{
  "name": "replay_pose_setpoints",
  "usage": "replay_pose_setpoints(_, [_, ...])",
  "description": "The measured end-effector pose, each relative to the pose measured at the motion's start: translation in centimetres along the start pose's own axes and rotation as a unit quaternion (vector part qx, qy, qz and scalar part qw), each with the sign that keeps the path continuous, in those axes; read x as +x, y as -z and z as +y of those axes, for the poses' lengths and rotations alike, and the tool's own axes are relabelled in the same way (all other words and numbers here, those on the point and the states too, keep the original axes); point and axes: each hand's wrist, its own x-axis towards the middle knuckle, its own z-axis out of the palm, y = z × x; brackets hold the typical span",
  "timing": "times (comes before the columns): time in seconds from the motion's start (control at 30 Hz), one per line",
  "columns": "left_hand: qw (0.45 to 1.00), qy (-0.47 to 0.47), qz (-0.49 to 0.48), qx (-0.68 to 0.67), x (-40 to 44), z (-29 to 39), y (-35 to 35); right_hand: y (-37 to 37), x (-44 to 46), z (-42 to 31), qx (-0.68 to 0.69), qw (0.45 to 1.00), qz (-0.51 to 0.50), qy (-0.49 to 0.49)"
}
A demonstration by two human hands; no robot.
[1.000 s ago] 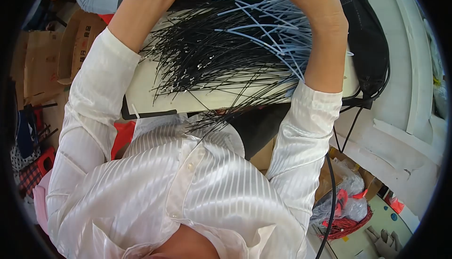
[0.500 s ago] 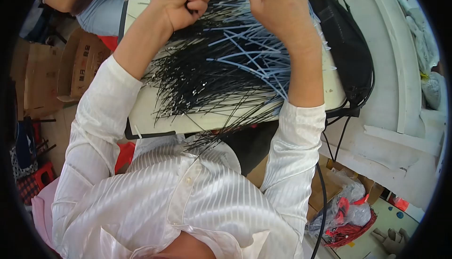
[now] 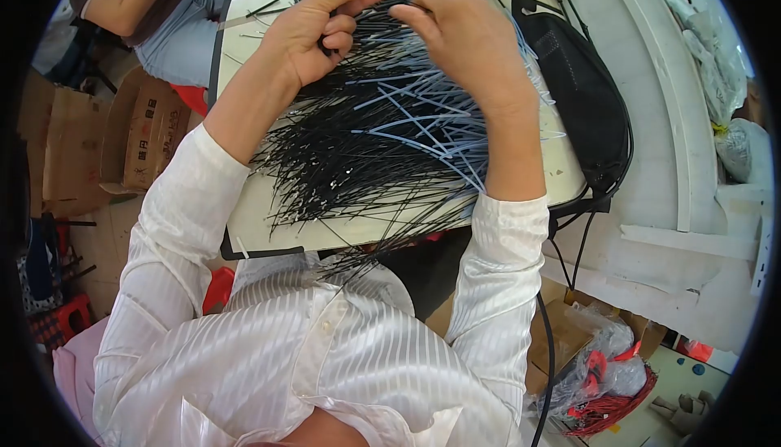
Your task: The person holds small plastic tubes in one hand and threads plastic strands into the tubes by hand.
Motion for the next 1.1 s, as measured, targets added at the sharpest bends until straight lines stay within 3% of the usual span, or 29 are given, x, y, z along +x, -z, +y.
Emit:
replay_pose_setpoints(0.17, [0.999,-0.013,-0.004,-0.042,-0.1,0.3,-0.1,0.3,0.2,1.2,0.017,0.996,-0.055,-0.062])
replay_pose_setpoints(0.33, [0.999,0.034,-0.021,0.004,-0.4,-0.1,-0.5,0.2,0.4,-0.7,-0.005,1.000,-0.023,-0.002])
replay_pose_setpoints(0.47, [0.998,0.005,-0.016,-0.064,1.7,0.5,0.8,1.6,0.3,1.0,0.060,0.992,-0.078,-0.074])
replay_pose_setpoints(0.63, [0.999,0.028,-0.047,0.004,-0.8,0.2,-0.8,-0.4,0.5,0.7,0.032,0.999,-0.037,0.006])
replay_pose_setpoints(0.8, [0.998,0.025,-0.041,-0.033,0.4,0.7,0.4,1.9,0.2,0.1,0.085,0.991,-0.071,-0.069])
replay_pose_setpoints(1.0, [0.997,0.040,-0.058,-0.021,0.8,0.4,0.4,2.3,0.6,1.1,0.097,0.988,-0.090,-0.083])
replay_pose_setpoints(1.1, [0.996,0.048,-0.069,-0.013,0.9,0.3,0.3,0.1,0.9,0.2,0.134,0.988,-0.063,-0.033])
